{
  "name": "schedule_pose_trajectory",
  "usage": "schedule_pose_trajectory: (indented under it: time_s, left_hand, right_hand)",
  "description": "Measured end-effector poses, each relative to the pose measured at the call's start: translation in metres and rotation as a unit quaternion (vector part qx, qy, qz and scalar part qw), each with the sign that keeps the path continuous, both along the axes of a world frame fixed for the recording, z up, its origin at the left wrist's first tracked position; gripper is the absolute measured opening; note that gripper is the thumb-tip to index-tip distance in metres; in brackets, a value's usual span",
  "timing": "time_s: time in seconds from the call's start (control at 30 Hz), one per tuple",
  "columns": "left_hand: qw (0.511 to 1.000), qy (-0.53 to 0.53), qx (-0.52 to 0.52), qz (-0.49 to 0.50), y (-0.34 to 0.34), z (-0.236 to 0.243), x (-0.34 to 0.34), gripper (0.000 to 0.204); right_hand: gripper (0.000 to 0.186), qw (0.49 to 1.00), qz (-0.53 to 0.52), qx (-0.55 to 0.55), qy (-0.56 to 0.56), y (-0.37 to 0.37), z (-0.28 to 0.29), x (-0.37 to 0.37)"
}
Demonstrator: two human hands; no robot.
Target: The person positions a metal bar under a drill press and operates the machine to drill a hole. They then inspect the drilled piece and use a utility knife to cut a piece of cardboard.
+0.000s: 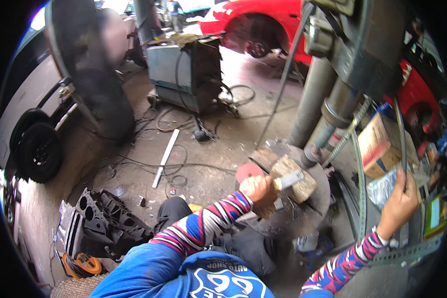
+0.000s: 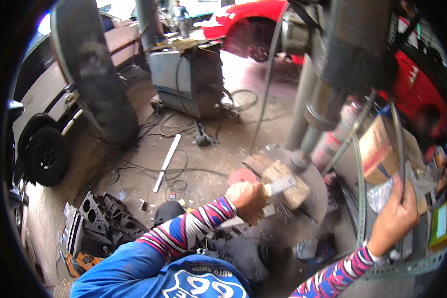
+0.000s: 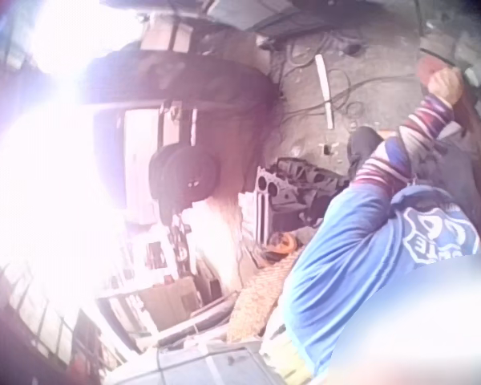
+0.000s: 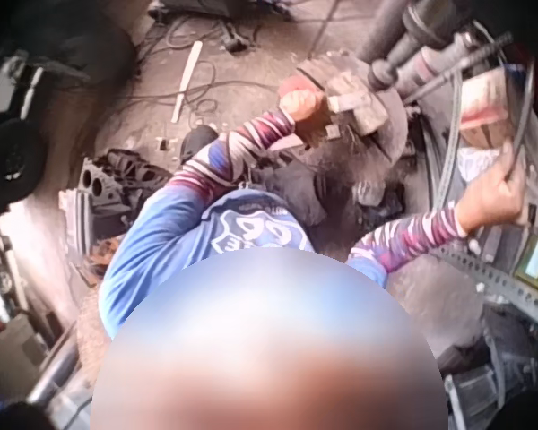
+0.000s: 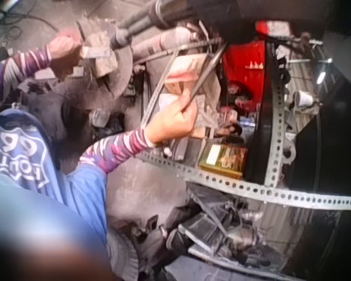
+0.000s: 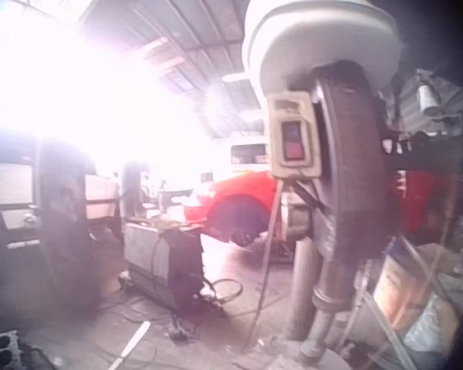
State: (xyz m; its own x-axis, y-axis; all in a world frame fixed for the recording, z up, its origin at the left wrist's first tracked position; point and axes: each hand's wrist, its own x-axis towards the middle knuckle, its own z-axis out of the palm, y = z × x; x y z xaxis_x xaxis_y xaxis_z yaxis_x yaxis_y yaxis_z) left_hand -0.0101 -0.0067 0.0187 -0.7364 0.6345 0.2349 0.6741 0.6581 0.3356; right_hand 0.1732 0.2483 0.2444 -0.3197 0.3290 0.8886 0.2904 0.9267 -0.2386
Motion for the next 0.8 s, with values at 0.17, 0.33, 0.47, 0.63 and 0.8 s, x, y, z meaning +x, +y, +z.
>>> schedule_pose_trajectory:
  time_s: [0.17,0.33,0.47,0.63,0.8]
  left_hand:
    - [0.986,-0.137,-0.086,-0.025,0.004,0.011,-0.004,0.036]
    - [0.986,-0.016,-0.126,-0.112,0.001,-0.009,-0.012,0.033]
    - [0.989,-0.062,-0.064,-0.115,-0.001,-0.026,-0.024,0.031]
    - [0.933,0.144,-0.188,-0.271,-0.002,-0.007,-0.021,0.031]
    - [0.99,-0.031,-0.102,-0.091,0.001,-0.001,-0.013,0.037]
  right_hand:
    - [0.025,0.999,0.019,-0.045,0.017,-0.002,-0.001,0.0]
    - [0.024,0.999,0.011,-0.031,0.034,-0.008,0.0,-0.003]
    - [0.024,0.998,0.002,-0.048,0.036,-0.009,0.001,-0.004]
    - [0.02,0.994,0.055,-0.051,0.076,-0.009,-0.001,-0.003]
    - [0.02,0.996,0.049,-0.031,0.074,-0.012,0.004,-0.003]
